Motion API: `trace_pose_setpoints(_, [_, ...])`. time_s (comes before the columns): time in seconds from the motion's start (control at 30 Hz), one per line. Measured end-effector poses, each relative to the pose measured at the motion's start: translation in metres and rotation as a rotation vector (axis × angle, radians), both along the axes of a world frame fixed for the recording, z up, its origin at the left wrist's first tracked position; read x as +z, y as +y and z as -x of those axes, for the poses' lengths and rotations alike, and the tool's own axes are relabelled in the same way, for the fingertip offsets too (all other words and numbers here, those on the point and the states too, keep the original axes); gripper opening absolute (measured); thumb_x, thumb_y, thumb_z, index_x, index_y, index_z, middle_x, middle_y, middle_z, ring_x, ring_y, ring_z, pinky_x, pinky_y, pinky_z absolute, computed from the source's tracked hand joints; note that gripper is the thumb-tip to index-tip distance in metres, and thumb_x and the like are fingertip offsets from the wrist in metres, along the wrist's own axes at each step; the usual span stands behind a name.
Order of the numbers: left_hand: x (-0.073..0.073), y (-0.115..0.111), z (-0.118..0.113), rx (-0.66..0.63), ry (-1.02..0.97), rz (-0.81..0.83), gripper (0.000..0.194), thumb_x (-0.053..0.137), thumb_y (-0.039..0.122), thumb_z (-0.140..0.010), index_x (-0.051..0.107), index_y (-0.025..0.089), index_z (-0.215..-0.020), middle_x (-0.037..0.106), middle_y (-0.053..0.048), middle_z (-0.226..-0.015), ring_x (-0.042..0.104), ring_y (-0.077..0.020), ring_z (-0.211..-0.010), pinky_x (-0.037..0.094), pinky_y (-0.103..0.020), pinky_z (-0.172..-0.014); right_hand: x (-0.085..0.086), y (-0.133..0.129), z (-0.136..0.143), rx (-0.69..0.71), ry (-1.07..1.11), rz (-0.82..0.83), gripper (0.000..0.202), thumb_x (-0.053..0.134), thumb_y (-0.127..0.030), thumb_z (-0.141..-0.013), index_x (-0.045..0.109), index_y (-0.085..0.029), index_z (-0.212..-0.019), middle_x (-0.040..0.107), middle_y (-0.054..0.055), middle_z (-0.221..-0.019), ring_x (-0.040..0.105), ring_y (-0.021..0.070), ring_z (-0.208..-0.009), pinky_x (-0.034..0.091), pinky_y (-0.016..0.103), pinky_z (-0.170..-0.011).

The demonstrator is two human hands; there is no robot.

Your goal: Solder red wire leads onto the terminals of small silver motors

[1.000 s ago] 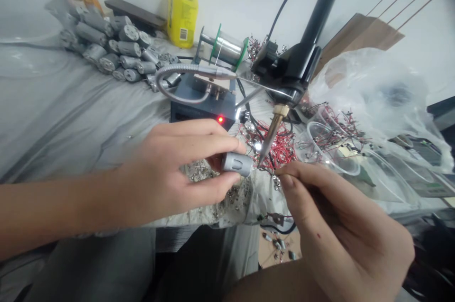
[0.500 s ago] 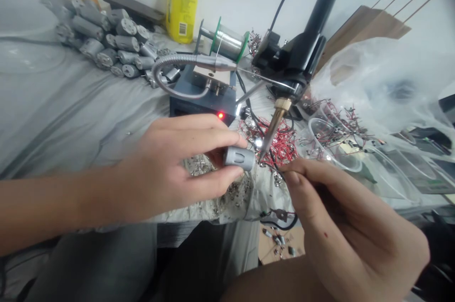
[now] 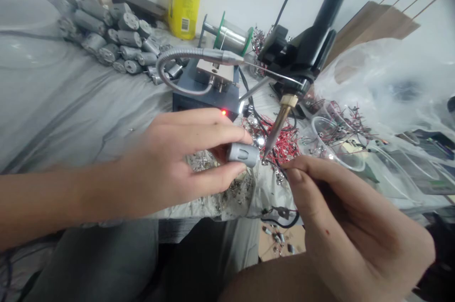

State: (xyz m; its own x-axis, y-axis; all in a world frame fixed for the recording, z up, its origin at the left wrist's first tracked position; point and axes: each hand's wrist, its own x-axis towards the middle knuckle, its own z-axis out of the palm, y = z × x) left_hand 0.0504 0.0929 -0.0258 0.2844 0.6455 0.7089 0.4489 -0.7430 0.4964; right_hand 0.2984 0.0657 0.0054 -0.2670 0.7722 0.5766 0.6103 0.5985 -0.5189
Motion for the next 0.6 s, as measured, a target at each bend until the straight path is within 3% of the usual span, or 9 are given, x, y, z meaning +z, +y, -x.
trace_pose_setpoints(0.23, [-0.0014, -0.0011, 0.0004, 0.008, 0.007, 0.026, 0.022, 0.077, 0.019, -0.099, 0.078, 0.021, -0.121, 0.081, -0.003, -0.114, 0.077, -0.0152, -0.096, 0.061, -0.025, -0.087, -0.0009, -0.0003, -0.0007, 0.038, 0.042, 0.022, 0.019, 0.073, -0.007, -0.098, 0.077, -0.024, -0.107, 0.073, -0.003, -0.089, 0.063, 0.009, -0.069, 0.053, 0.023, -0.06])
trace_pose_setpoints(0.6, [-0.0005, -0.0004, -0.0009, -0.006, -0.007, 0.001, 0.022, 0.077, 0.017, -0.098, 0.079, 0.017, -0.12, 0.081, -0.004, -0.111, 0.077, -0.0129, -0.094, 0.059, -0.021, -0.087, 0.0002, 0.0011, 0.0, 0.058, 0.025, 0.026, 0.019, 0.072, -0.008, -0.1, 0.076, -0.024, -0.108, 0.073, -0.004, -0.089, 0.063, 0.0078, -0.071, 0.053, 0.021, -0.062])
